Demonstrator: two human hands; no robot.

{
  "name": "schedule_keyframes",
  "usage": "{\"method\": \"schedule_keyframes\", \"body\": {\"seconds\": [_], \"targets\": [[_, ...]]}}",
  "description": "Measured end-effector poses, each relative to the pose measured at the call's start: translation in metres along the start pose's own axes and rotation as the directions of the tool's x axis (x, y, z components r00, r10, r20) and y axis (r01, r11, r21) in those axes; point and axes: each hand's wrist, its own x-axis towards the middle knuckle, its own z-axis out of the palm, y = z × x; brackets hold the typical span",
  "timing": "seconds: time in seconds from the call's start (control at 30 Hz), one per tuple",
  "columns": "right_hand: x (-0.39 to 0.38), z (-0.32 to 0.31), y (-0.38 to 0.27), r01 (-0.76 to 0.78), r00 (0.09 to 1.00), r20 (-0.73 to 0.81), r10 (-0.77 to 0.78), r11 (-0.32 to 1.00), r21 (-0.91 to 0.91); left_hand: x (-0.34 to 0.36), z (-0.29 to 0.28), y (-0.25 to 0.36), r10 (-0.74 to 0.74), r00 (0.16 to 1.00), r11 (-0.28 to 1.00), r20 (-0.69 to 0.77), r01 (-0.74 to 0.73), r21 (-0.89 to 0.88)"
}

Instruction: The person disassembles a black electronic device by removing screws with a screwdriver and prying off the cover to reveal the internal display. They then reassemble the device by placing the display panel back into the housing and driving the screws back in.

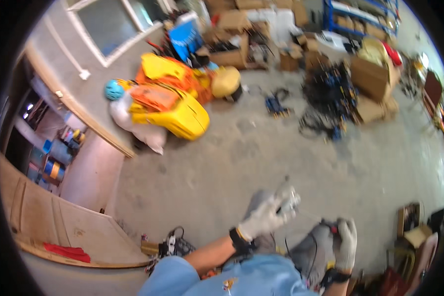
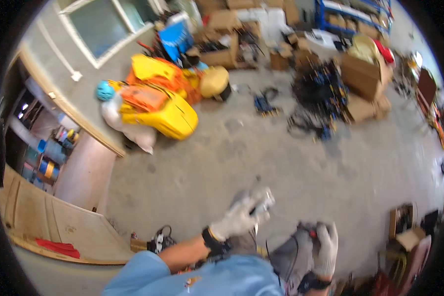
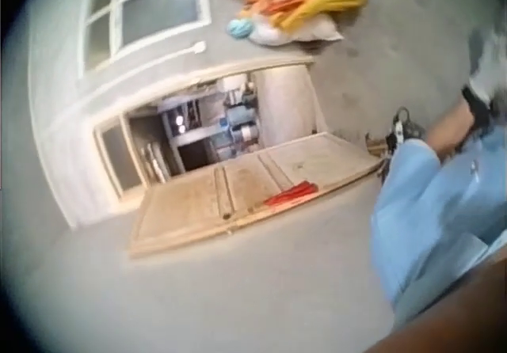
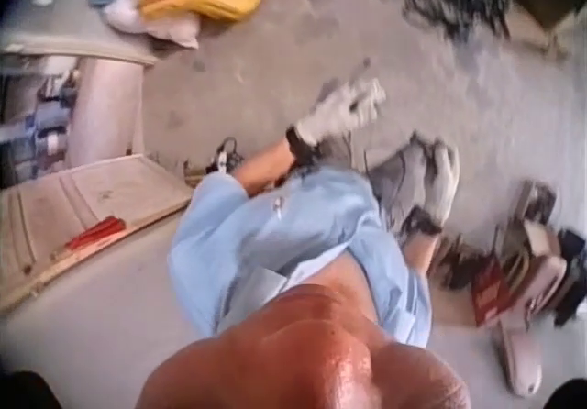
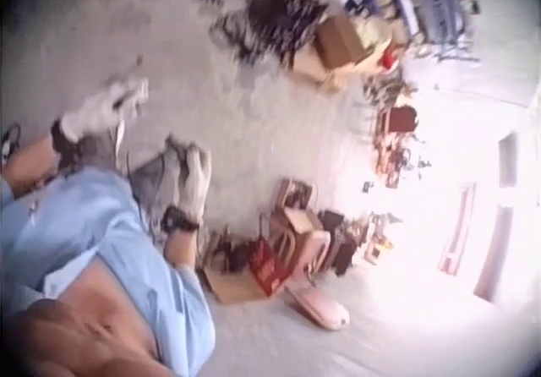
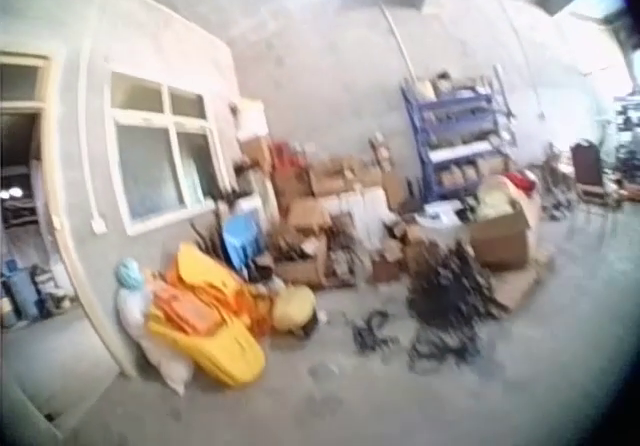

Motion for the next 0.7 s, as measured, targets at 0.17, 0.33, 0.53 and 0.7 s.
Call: {"method": "schedule_keyframes", "body": {"seconds": [0.17,0.33,0.53,0.7], "targets": [[0.007,0.017,-0.011,0.044,0.998,0.042,-0.045,0.999,0.029,0.016,-0.026,0.007,-0.201,0.975,0.971,0.092,0.211,-0.115],[0.007,0.014,-0.018,-0.034,0.999,-0.024,0.033,0.999,-0.03,0.022,-0.018,0.002,-0.225,0.967,0.955,0.117,0.243,-0.171],[0.003,0.005,-0.005,0.027,0.998,-0.058,-0.033,0.994,-0.109,0.016,-0.009,-0.001,-0.226,0.968,0.942,0.106,0.245,-0.231],[0.001,-0.011,-0.009,-0.057,0.996,-0.07,0.06,0.997,0.042,0.014,-0.006,-0.008,-0.308,0.935,0.831,0.175,0.354,-0.429]]}}
